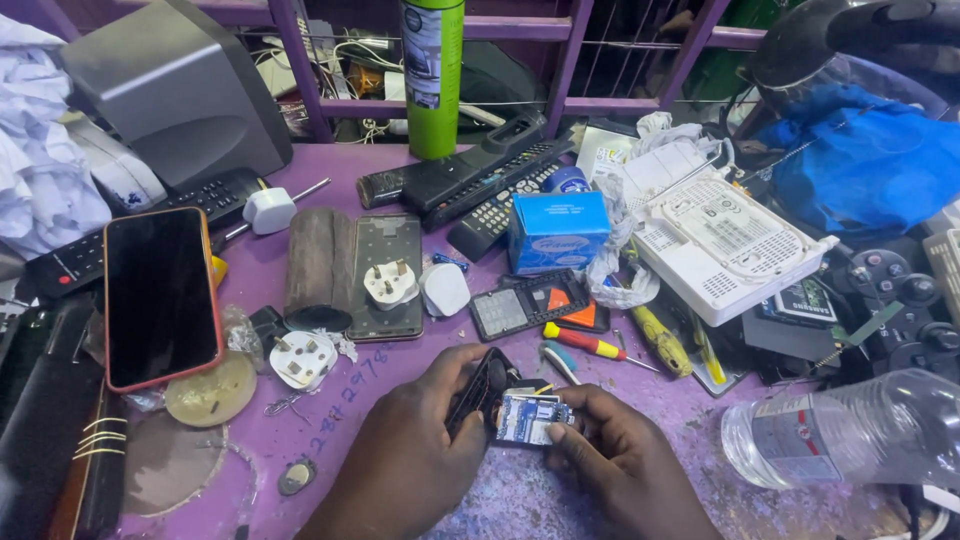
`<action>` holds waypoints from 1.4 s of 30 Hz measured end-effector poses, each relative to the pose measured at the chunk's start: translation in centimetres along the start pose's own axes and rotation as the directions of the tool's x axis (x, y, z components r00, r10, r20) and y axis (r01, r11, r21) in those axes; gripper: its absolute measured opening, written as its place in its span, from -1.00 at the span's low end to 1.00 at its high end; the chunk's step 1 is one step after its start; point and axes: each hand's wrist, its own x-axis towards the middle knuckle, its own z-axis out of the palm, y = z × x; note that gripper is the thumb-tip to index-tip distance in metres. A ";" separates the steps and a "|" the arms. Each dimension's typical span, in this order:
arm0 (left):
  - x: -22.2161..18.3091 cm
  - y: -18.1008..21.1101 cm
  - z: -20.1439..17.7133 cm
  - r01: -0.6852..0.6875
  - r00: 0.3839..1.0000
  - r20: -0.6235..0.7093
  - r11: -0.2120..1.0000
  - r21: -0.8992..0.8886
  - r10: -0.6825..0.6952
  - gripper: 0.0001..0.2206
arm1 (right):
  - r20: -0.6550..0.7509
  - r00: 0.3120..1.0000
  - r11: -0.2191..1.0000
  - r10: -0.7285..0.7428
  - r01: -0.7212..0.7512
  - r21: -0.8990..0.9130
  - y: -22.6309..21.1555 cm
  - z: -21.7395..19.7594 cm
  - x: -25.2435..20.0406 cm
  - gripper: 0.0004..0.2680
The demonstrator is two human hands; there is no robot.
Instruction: Cleaning and disassembling a mobile phone for repair on a cluttered workbench.
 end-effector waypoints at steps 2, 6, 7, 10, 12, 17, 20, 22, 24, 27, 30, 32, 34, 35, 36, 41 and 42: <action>0.1 -0.4 0.1 -0.034 0.999 -0.013 0.999 -0.005 0.034 -0.43 | 0.032 0.998 0.998 -0.052 0.053 -0.046 0.1 -0.1 0.1 -0.77; 0.1 -0.5 0.1 -0.083 0.996 -0.028 0.996 -0.018 0.082 -0.46 | 0.021 0.998 0.998 -0.059 0.060 -0.037 0.6 -0.2 0.4 -0.75; 0.0 -0.2 -0.1 -0.057 0.998 -0.008 0.998 -0.022 0.057 -0.46 | 0.017 0.998 0.998 -0.054 0.054 -0.024 0.7 -0.2 0.5 -0.73; 0.1 -0.1 -0.3 -0.005 1.000 0.025 1.000 -0.011 0.005 -0.45 | 0.041 0.997 0.997 -0.072 0.073 -0.022 1.1 -0.5 1.0 -0.71; 0.2 -0.3 -0.2 0.023 0.999 0.038 1.000 0.004 -0.023 -0.44 | 0.068 0.993 0.995 -0.093 0.096 -0.032 1.4 -0.6 1.3 -0.72; 0.4 -0.9 -0.1 -0.054 0.998 -0.032 0.999 -0.007 0.054 -0.45 | 0.049 0.992 0.991 -0.117 0.120 -0.065 1.6 -0.8 1.5 -0.68; 0.5 -0.8 -0.1 0.002 1.000 -0.024 1.000 -0.019 -0.003 -0.44 | 0.048 0.993 0.992 -0.110 0.113 -0.060 1.2 -0.6 1.3 -0.66; 0.5 -0.6 -0.2 -0.009 1.000 -0.026 0.999 -0.036 0.008 -0.44 | 0.040 0.995 0.995 -0.086 0.088 -0.042 1.4 -0.7 1.5 -0.65; 0.4 -0.4 -0.4 -0.020 0.999 -0.028 0.998 -0.053 0.019 -0.44 | 0.031 0.998 0.998 -0.062 0.063 -0.025 1.6 -0.7 1.5 -0.65; 0.5 -0.2 -0.5 0.031 0.999 0.026 0.998 -0.060 -0.029 -0.42 | 0.054 0.996 0.995 -0.075 0.072 0.068 2.0 -0.7 1.6 -0.66; 0.4 0.1 -0.5 0.029 0.999 0.018 0.999 -0.044 -0.029 -0.39 | 0.061 0.993 0.990 -0.103 0.096 0.103 2.5 -0.9 1.8 -0.69; 0.1 1.0 -0.9 0.124 0.990 0.082 0.986 -0.109 -0.116 -0.38 | 0.047 0.991 0.990 -0.122 0.119 0.071 2.7 -1.0 1.8 -0.71; 0.2 0.8 -0.7 0.100 0.993 0.067 0.987 -0.125 -0.092 -0.35 | -0.004 0.990 0.990 -0.140 0.140 0.004 2.3 -0.7 1.3 -0.72; 0.3 0.6 -0.6 0.076 0.996 0.051 0.987 -0.141 -0.070 -0.33 | -0.054 0.986 0.986 -0.159 0.156 -0.063 2.0 -0.5 1.0 -0.74; 0.2 0.7 -0.7 0.076 0.996 0.050 0.987 -0.141 -0.069 -0.33 | -0.053 0.986 0.986 -0.161 0.157 -0.063 2.5 -0.6 1.1 -0.74; 0.2 0.8 -0.4 0.082 0.996 0.058 0.964 -0.253 -0.070 -0.34 | 0.018 0.873 0.847 -0.487 0.477 -0.236 2.4 -0.6 0.3 -0.78; 0.0 1.1 -0.5 0.084 0.996 0.058 0.964 -0.254 -0.071 -0.34 | 0.019 0.874 0.847 -0.486 0.477 -0.236 2.0 -0.4 0.1 -0.78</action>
